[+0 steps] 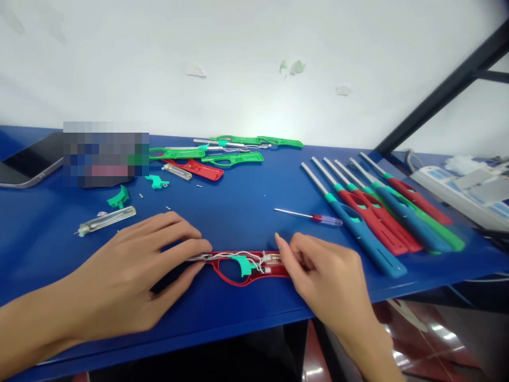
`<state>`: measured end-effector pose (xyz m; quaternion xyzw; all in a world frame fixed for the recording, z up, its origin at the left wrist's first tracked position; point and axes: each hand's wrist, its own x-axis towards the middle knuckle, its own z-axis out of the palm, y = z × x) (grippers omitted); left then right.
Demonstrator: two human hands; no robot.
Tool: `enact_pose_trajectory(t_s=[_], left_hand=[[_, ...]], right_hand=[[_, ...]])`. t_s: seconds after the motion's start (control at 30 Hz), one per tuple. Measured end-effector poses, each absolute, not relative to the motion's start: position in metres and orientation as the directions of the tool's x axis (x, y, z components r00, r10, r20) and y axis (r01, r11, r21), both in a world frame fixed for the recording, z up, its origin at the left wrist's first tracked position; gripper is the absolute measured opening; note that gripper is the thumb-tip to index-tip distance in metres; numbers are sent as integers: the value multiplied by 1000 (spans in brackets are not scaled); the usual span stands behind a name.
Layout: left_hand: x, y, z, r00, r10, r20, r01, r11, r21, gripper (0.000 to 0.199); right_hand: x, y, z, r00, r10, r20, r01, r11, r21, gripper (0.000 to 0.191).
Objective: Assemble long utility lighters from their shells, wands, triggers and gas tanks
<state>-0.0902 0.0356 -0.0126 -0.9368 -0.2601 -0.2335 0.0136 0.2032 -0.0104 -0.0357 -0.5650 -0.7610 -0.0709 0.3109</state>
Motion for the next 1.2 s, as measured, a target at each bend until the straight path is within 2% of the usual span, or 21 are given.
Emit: enact_pose_trajectory(t_s=[0.3,0.77,1.2], left_hand=[[-92,38,-12,734,465,495,474,-873,117,19],[-94,37,-11,761,551,341,458,-830,319,28],[-91,36,-14,725,569,388,480,-822,307,30]], right_hand=[[203,-12,-35,-180,823,539,914,342,-218,50],[203,-12,-35,-167,833,527,916,329,-230,49],[204,-11,-34,-179,851,494,904,340,-258,48]])
